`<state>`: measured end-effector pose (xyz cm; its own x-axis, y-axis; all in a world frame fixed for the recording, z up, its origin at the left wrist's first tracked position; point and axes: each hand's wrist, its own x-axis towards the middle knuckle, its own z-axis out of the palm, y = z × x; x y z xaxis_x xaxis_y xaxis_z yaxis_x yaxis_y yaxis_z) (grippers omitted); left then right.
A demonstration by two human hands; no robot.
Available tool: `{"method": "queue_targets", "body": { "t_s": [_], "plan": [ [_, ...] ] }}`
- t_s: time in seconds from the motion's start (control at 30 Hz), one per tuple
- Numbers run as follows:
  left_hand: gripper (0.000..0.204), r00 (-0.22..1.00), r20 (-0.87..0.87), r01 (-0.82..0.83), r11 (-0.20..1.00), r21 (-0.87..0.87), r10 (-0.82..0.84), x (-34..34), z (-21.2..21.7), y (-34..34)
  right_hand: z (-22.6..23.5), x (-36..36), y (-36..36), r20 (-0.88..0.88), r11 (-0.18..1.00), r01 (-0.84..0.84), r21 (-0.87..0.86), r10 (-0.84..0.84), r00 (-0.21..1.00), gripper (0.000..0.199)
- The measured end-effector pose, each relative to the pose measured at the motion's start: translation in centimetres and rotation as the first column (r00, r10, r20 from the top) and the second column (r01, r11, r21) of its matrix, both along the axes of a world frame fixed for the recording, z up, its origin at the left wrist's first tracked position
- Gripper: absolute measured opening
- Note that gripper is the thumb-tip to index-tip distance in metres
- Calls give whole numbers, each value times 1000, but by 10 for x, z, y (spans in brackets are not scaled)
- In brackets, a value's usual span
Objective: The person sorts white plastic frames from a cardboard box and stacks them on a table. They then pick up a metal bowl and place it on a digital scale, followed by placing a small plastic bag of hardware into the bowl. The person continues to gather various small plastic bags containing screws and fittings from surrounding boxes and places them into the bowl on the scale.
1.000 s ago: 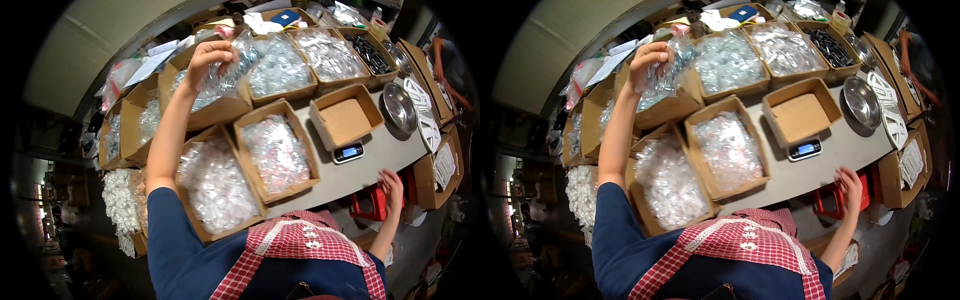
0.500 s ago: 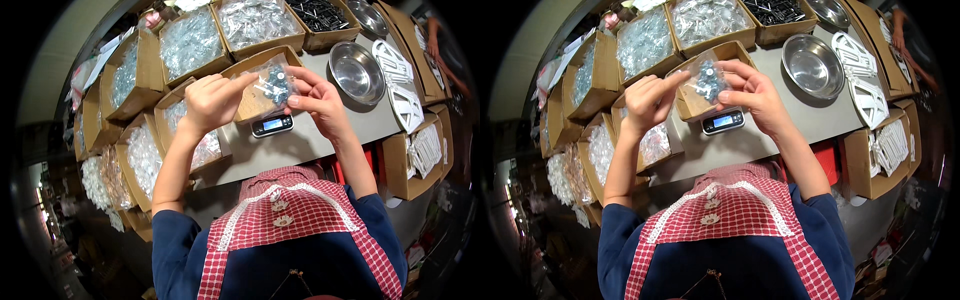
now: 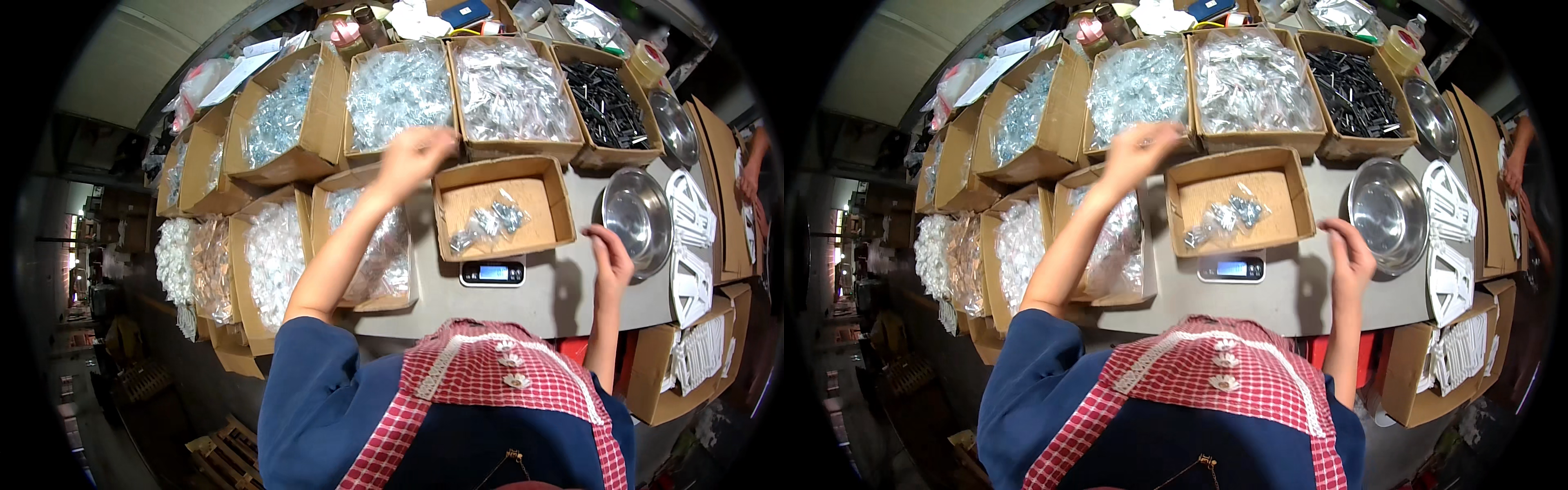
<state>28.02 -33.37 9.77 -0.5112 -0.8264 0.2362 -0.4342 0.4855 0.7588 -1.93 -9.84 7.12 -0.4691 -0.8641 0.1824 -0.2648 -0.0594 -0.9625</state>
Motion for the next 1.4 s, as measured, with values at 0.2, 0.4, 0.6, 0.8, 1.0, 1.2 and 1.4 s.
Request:
{"method": "queue_targets", "body": {
  "t_s": [0.2,0.4,0.6,0.8,1.0,1.2,1.4],
  "plan": [
    [18,887,251,-192,806,-559,386,69,-50,-122,-103,-11,66,228,929,163,333,-247,942,17],
    [9,901,-357,-277,960,-40,245,68,-30,-148,-126,41,80,-622,953,256,165,-101,776,22],
    [25,720,-612,138,796,590,328,0,15,-162,-138,41,55,-678,897,387,215,-148,720,18],
    [48,899,438,129,959,-254,-6,-107,-18,-166,-140,37,55,-705,888,409,211,-151,693,18],
    [16,995,-60,83,996,31,-81,-118,-30,-214,-135,38,54,-677,892,411,190,-184,712,19],
    [15,858,-514,389,660,643,-4,-94,31,-149,-139,37,56,-657,893,411,181,-201,727,19],
    [21,859,-386,512,606,609,-337,-86,5,-39,-143,36,60,-658,903,400,158,-206,724,21]
  ]
}}
